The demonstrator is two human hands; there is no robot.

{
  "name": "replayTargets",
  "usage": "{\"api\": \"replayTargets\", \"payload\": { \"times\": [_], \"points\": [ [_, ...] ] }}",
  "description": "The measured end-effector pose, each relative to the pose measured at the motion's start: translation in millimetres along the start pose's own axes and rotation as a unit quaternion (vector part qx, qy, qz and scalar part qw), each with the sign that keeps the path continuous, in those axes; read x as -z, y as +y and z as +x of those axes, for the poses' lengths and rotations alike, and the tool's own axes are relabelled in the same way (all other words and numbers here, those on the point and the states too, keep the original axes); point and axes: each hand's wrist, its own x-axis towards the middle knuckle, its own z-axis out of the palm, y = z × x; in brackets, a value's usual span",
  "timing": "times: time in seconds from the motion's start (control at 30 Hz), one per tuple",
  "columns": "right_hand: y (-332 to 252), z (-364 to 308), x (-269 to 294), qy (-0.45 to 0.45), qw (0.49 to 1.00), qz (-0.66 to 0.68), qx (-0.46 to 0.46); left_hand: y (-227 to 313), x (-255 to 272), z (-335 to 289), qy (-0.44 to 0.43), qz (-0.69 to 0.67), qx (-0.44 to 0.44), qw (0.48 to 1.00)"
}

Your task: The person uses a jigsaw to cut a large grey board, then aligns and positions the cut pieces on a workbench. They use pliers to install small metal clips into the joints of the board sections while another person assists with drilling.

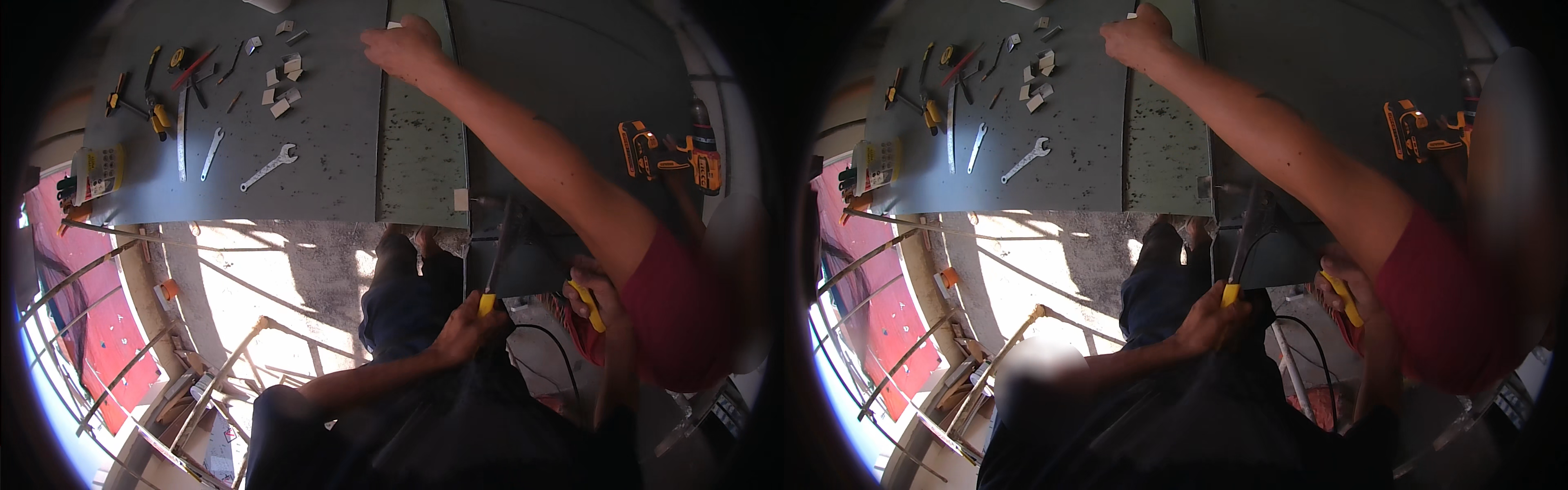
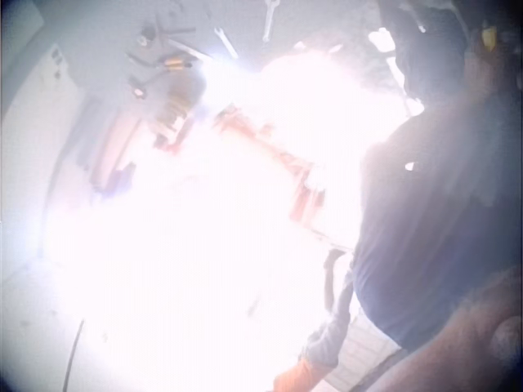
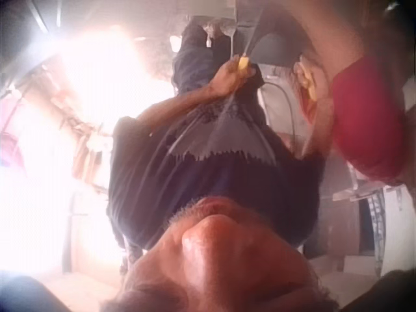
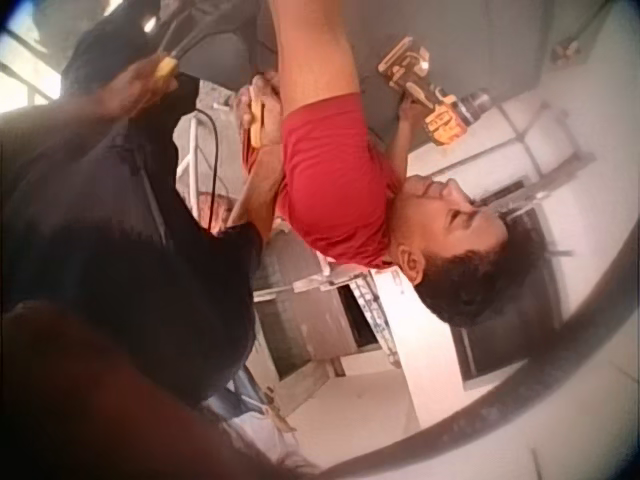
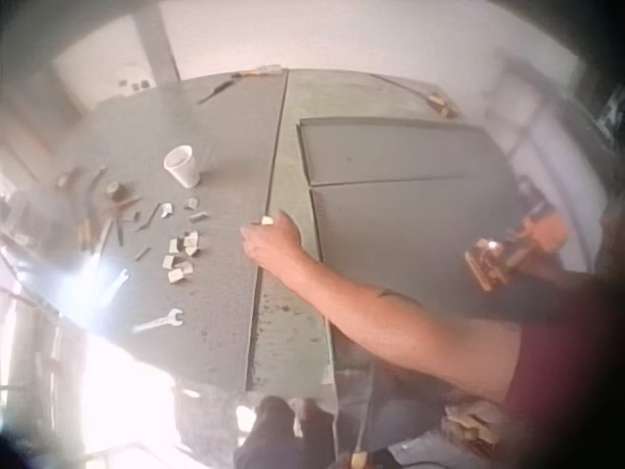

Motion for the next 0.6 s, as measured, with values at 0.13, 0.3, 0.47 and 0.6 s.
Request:
{"api": "replayTargets", "payload": {
  "times": [0.13, 0.3, 0.47, 0.6],
  "points": [
    [-11, -8, 2, 0.025, 0.999, 0.015, -0.022, 12, 1, 2, -0.032, -0.047, 0.004, 0.998],
    [49, 24, -51, -0.034, 0.975, 0.204, -0.078, -9, -20, 7, 0.010, -0.155, -0.006, 0.988],
    [42, 28, -59, -0.212, 0.950, 0.228, -0.037, -3, -13, 6, 0.001, -0.215, 0.014, 0.977],
    [43, 30, -54, -0.227, 0.947, 0.224, -0.039, 6, -21, 8, 0.009, -0.328, 0.066, 0.942]
  ]
}}
